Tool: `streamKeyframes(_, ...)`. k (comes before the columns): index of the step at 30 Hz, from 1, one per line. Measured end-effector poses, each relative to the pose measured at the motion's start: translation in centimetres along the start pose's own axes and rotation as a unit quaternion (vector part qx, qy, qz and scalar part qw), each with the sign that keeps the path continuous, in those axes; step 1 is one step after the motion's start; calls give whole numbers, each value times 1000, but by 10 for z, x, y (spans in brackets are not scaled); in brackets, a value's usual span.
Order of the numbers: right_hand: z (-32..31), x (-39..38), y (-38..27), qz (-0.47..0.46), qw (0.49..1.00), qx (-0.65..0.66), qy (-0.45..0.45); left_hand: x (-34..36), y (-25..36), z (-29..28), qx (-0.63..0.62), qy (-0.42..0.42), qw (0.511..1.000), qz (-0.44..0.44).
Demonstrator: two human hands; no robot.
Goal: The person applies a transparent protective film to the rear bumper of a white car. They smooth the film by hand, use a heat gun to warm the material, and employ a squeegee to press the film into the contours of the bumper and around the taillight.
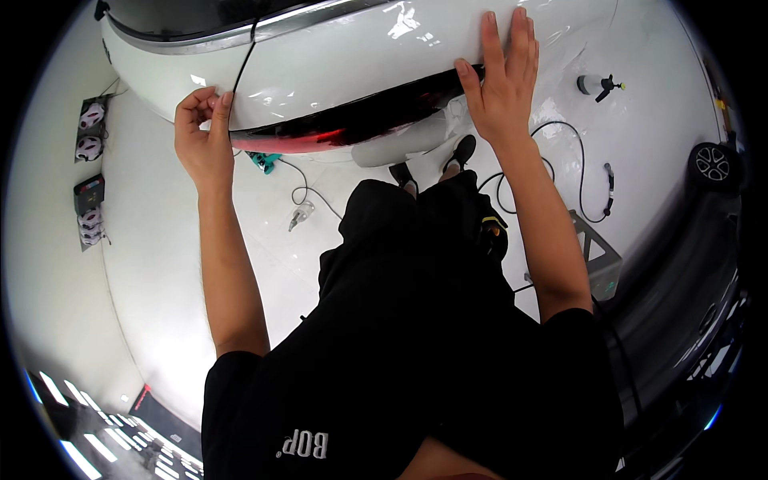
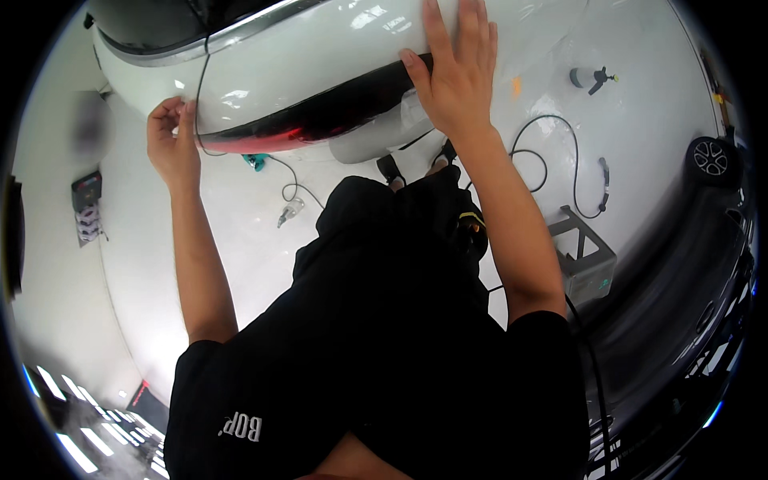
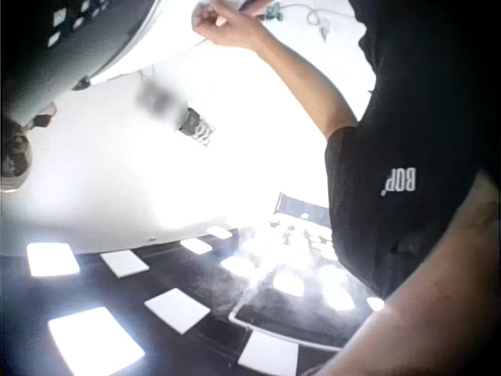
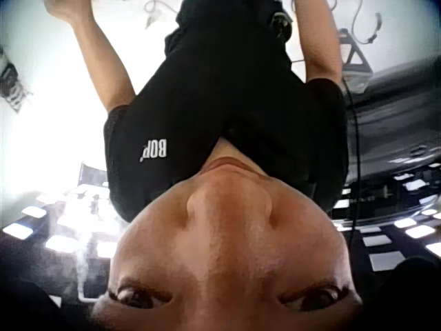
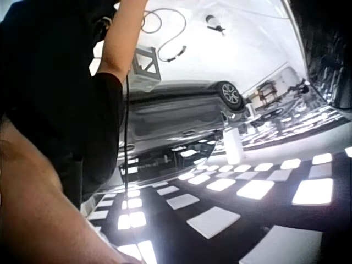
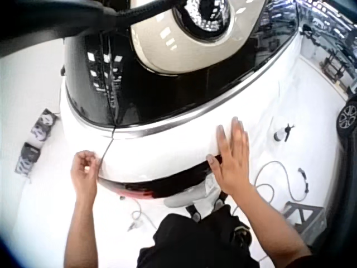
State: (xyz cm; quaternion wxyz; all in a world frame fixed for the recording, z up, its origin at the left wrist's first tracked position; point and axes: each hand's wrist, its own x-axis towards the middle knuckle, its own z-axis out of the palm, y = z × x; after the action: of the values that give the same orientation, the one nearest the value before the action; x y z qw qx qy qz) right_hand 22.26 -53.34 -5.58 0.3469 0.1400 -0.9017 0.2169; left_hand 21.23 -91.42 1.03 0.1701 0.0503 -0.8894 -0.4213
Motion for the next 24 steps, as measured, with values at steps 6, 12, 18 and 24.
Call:
streamKeyframes(6, -16, 4, -4, 66, 995, 1, -72, -8, -14, 13, 104, 40, 992, 62)
streamKeyframes(12, -12, -10, 63, 129, 985, 62, 93, -27, 19, 44, 210, 60, 902, 371)
streamKeyframes(18, 13, -17, 65, 132, 979, 124, 93, -34, -11, 56, 237, -51, 900, 361)
streamKeyframes(24, 29, -22, 86, 68, 989, 46, 122, -32, -19, 65, 243, -38, 897, 367)
